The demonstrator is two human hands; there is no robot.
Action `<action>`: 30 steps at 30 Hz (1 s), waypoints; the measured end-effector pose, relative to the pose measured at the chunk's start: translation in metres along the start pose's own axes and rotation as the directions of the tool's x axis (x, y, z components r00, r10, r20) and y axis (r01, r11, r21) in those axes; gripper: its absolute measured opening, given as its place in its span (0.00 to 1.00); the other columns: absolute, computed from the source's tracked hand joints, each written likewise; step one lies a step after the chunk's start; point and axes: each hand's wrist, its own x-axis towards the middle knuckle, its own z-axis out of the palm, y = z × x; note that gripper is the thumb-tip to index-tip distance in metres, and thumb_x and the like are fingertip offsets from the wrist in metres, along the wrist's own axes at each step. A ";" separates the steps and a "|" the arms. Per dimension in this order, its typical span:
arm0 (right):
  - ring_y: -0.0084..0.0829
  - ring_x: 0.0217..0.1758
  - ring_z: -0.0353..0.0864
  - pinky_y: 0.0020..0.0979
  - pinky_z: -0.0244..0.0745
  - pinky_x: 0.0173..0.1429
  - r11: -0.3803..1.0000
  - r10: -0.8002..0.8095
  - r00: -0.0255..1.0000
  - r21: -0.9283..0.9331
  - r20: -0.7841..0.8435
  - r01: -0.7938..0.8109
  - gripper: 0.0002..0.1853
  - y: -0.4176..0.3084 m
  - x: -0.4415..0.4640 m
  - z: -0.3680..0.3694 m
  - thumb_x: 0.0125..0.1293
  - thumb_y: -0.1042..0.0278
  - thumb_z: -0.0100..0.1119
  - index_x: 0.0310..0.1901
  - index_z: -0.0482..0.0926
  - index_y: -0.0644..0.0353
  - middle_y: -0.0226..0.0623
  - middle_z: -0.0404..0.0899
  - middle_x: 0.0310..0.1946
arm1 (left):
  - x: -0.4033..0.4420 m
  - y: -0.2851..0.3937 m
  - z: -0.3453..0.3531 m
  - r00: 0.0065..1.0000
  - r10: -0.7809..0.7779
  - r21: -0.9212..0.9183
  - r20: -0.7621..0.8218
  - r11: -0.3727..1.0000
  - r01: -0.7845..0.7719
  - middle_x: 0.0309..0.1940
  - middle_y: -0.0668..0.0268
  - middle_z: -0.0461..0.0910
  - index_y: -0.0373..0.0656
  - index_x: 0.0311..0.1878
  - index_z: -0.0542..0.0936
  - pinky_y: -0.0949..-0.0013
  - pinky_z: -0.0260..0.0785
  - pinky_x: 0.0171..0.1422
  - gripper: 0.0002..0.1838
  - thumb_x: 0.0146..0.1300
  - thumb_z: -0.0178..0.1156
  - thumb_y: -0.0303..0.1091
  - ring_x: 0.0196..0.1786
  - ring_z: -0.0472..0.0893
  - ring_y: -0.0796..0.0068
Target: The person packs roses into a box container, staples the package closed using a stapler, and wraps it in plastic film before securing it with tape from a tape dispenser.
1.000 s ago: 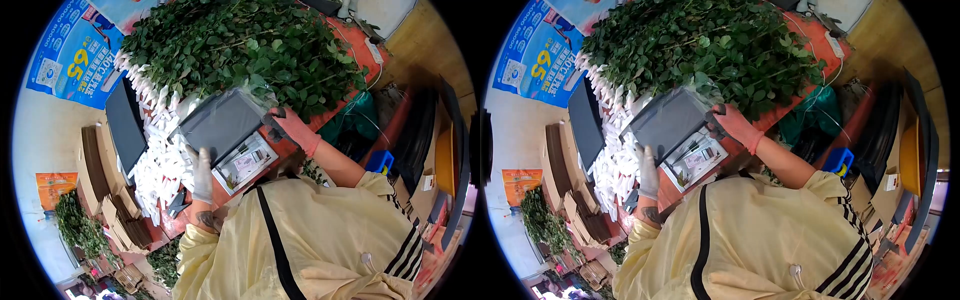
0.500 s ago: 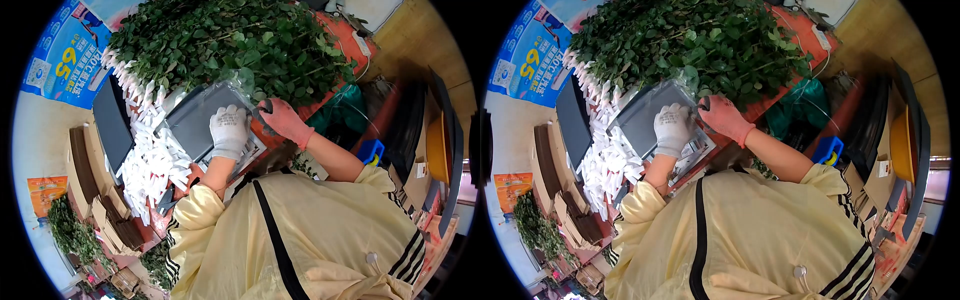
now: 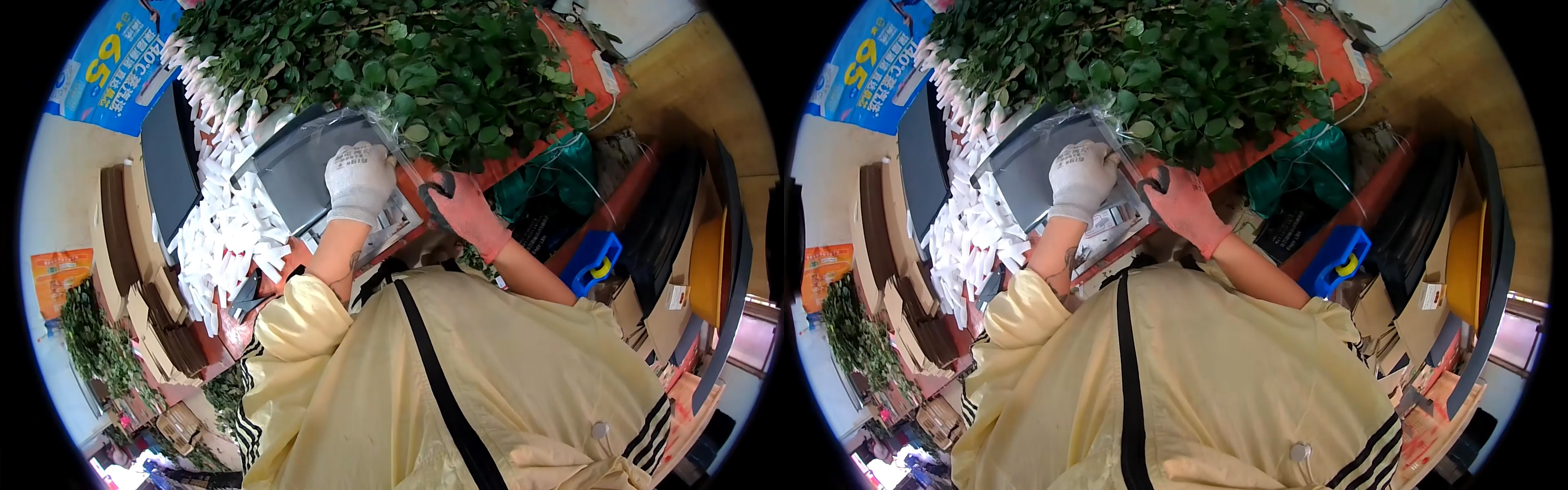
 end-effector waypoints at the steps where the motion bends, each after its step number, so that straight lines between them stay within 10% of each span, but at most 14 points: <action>1: 0.50 0.41 0.75 0.42 0.70 0.46 0.998 0.055 0.998 0.002 0.017 -0.055 0.11 -0.001 -0.003 -0.001 0.59 0.63 0.57 0.37 0.76 0.62 0.49 0.77 0.35 | 0.001 0.000 0.000 1.000 0.000 -0.003 0.007 1.000 0.000 0.39 0.61 0.80 0.46 0.36 0.82 0.56 0.70 0.50 0.14 0.61 0.53 0.45 0.46 0.78 0.59; 8: 0.50 0.45 0.75 0.43 0.70 0.49 0.995 -0.030 0.999 -0.092 -0.031 0.027 0.13 0.050 0.002 0.019 0.59 0.62 0.57 0.41 0.76 0.62 0.52 0.77 0.40 | 0.002 0.000 0.003 1.000 -0.014 -0.007 -0.007 1.000 0.014 0.39 0.60 0.80 0.45 0.35 0.82 0.56 0.70 0.49 0.15 0.61 0.53 0.45 0.46 0.78 0.58; 17: 0.46 0.54 0.75 0.41 0.69 0.57 0.866 0.288 0.952 0.395 0.107 -0.306 0.20 0.092 0.054 0.075 0.59 0.63 0.56 0.52 0.71 0.61 0.46 0.77 0.49 | 0.002 -0.003 0.004 0.997 0.034 -0.048 -0.072 0.998 -0.038 0.36 0.57 0.79 0.43 0.32 0.80 0.55 0.67 0.52 0.13 0.57 0.51 0.40 0.45 0.77 0.54; 22: 0.46 0.54 0.75 0.39 0.69 0.57 0.900 0.191 0.972 0.419 -0.135 -0.119 0.22 0.119 0.072 0.102 0.59 0.65 0.57 0.54 0.70 0.62 0.46 0.77 0.49 | 0.002 -0.001 -0.001 0.997 0.021 -0.049 -0.081 0.998 -0.025 0.34 0.57 0.79 0.43 0.32 0.80 0.55 0.67 0.51 0.13 0.57 0.51 0.40 0.44 0.77 0.54; 24: 0.47 0.55 0.74 0.39 0.68 0.58 0.749 0.315 0.946 0.591 0.079 -0.298 0.23 0.113 0.071 0.093 0.59 0.65 0.56 0.55 0.68 0.64 0.47 0.76 0.50 | 0.001 -0.001 0.000 0.998 0.012 -0.031 -0.063 0.999 -0.014 0.34 0.57 0.79 0.42 0.32 0.80 0.56 0.67 0.51 0.13 0.57 0.50 0.40 0.43 0.77 0.55; 30: 0.47 0.58 0.72 0.38 0.64 0.62 0.998 -0.047 0.986 0.039 -0.162 0.054 0.26 0.126 0.074 0.084 0.62 0.63 0.54 0.58 0.63 0.66 0.52 0.72 0.54 | 0.000 -0.004 -0.003 0.999 0.016 -0.074 -0.028 0.997 -0.018 0.35 0.56 0.80 0.43 0.32 0.82 0.57 0.68 0.49 0.15 0.56 0.50 0.42 0.43 0.78 0.57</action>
